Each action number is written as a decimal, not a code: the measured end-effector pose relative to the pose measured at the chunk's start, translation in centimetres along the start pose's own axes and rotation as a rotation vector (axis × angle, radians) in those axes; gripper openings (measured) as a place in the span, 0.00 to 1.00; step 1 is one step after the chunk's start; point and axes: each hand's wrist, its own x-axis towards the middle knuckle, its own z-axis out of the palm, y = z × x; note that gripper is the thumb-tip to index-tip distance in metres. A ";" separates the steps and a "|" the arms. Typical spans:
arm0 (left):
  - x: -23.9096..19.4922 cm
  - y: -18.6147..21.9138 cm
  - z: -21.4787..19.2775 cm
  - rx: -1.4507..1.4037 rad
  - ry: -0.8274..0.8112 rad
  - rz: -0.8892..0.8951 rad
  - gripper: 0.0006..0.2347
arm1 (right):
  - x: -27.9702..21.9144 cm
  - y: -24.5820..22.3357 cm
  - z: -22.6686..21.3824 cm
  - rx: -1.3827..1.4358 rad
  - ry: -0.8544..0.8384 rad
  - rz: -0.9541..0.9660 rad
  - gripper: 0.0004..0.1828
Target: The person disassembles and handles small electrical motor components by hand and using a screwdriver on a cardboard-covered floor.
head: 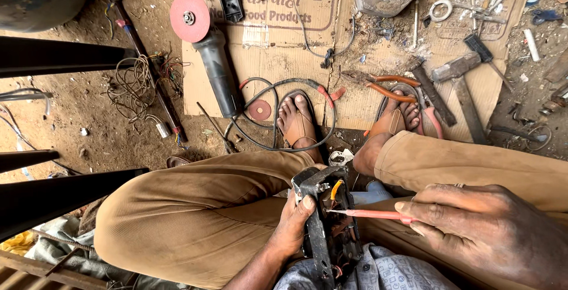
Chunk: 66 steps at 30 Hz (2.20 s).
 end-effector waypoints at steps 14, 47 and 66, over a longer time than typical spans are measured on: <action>0.2 1.7 0.9 0.186 -0.007 0.105 0.38 | -0.2 0.5 0.4 0.023 -0.031 0.050 0.20; 0.1 2.0 1.6 0.220 0.018 0.119 0.38 | -2.4 1.7 2.5 -0.030 -0.096 0.300 0.23; 0.1 1.7 1.9 0.263 -0.034 0.188 0.35 | -0.5 -0.2 1.7 -0.212 -0.415 0.528 0.23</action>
